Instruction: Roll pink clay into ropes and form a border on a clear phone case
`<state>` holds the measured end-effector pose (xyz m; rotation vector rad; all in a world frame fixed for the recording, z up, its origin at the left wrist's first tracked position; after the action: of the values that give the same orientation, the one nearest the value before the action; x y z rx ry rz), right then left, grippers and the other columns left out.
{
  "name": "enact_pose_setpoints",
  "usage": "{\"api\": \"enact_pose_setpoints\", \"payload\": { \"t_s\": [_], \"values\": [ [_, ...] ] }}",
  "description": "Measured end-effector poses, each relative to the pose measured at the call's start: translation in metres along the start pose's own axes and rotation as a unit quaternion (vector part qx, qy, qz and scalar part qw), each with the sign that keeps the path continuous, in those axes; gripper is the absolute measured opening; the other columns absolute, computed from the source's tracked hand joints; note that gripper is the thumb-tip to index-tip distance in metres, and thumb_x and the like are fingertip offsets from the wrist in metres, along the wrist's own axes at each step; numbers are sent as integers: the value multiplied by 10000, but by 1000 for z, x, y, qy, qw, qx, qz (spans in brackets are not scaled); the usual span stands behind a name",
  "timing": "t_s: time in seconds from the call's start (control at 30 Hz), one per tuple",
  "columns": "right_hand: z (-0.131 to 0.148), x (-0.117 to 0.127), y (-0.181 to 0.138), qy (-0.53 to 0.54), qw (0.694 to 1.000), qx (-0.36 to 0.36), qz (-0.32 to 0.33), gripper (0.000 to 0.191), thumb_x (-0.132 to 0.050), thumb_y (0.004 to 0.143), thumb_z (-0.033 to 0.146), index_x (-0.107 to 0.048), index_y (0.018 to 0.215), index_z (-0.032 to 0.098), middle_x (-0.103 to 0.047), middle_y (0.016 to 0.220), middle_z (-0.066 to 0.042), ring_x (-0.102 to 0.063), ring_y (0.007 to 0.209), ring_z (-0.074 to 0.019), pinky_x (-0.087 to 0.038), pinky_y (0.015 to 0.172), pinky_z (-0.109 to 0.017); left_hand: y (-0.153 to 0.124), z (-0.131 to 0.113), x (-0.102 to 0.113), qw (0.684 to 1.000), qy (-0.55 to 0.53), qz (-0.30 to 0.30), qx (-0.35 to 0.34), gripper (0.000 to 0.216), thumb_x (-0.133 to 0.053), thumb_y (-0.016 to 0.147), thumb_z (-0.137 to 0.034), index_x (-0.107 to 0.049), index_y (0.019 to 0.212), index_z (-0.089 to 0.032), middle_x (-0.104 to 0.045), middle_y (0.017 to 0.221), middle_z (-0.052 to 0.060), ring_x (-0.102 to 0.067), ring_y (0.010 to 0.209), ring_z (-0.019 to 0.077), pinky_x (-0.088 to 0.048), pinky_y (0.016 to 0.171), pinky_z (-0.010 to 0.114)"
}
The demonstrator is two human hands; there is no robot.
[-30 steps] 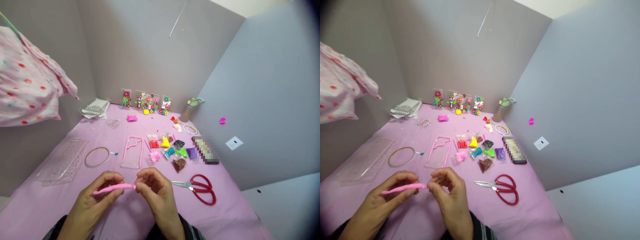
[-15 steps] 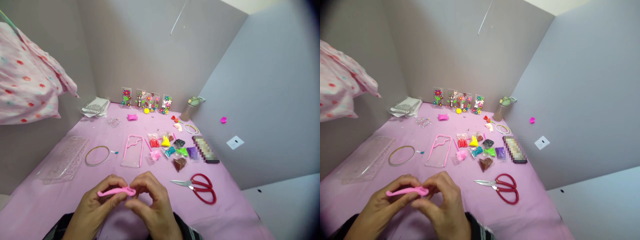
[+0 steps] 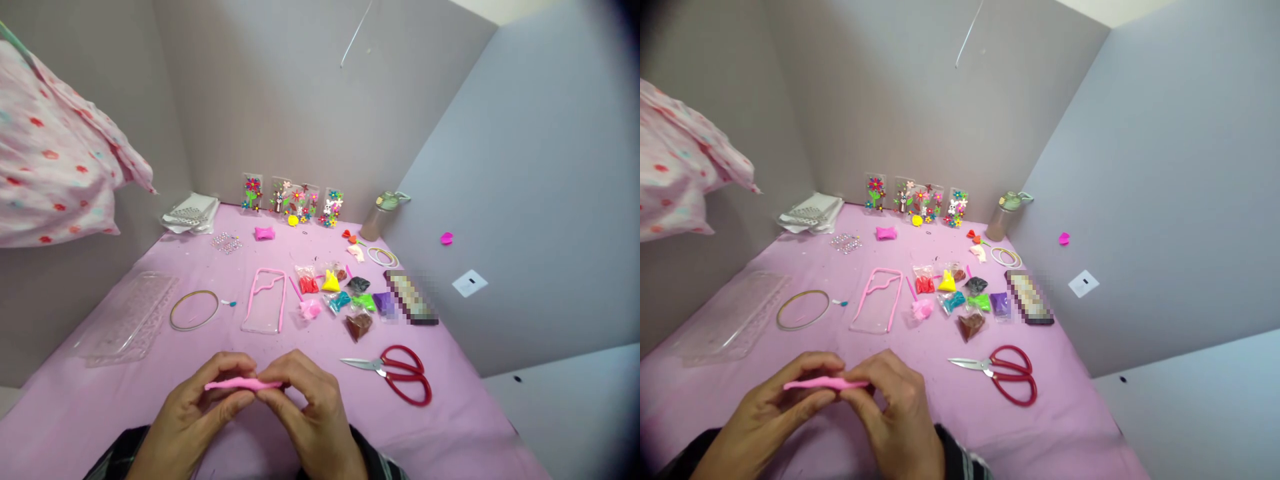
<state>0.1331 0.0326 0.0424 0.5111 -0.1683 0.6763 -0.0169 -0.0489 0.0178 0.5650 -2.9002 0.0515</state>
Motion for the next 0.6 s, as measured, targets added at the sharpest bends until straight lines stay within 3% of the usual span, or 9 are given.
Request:
{"api": "enact_pose_setpoints", "payload": {
  "t_s": [0.17,0.33,0.5,0.6],
  "values": [
    [-1,-1,-2,15,1000,12,-22,100,-711,902,107,-723,964,184,-705,874,-35,-667,822,-145,-513,740,-226,1,0,-1,1000,8,-1,-7,220,-699,869,-493,-741,825,-282,-709,812,-11,-689,823,161,-539,753,146],
    [-3,0,0,17,999,-10,-27,81,-725,892,116,-708,919,190,-697,863,-15,-650,806,-132,-493,737,-213,-2,12,10,998,-7,-58,24,287,-783,784,-519,-732,960,-298,-729,957,-7,-708,906,173,-560,790,149],
    [-5,-1,-2,22,998,-52,-2,169,-718,866,85,-699,999,189,-702,932,-20,-651,854,-140,-491,769,-220,-3,14,11,1000,15,-20,-13,187,-727,860,-472,-713,878,-287,-688,876,-20,-686,868,142,-538,794,116],
    [-4,-5,-1,16,998,-45,29,162,-724,868,110,-715,1011,185,-692,896,-13,-625,810,-132,-469,733,-217,-4,11,9,999,24,-20,-37,165,-705,885,-454,-704,930,-295,-691,884,-24,-696,868,135,-538,808,113]
  ]
}}
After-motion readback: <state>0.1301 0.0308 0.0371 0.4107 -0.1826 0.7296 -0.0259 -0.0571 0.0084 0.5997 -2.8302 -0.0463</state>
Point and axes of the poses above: each hand's wrist, its own y-axis towards the middle knuckle, its own x-axis out of the back of the hand, z = x × y, the point moved 4 cm from there along y, towards the middle knuckle
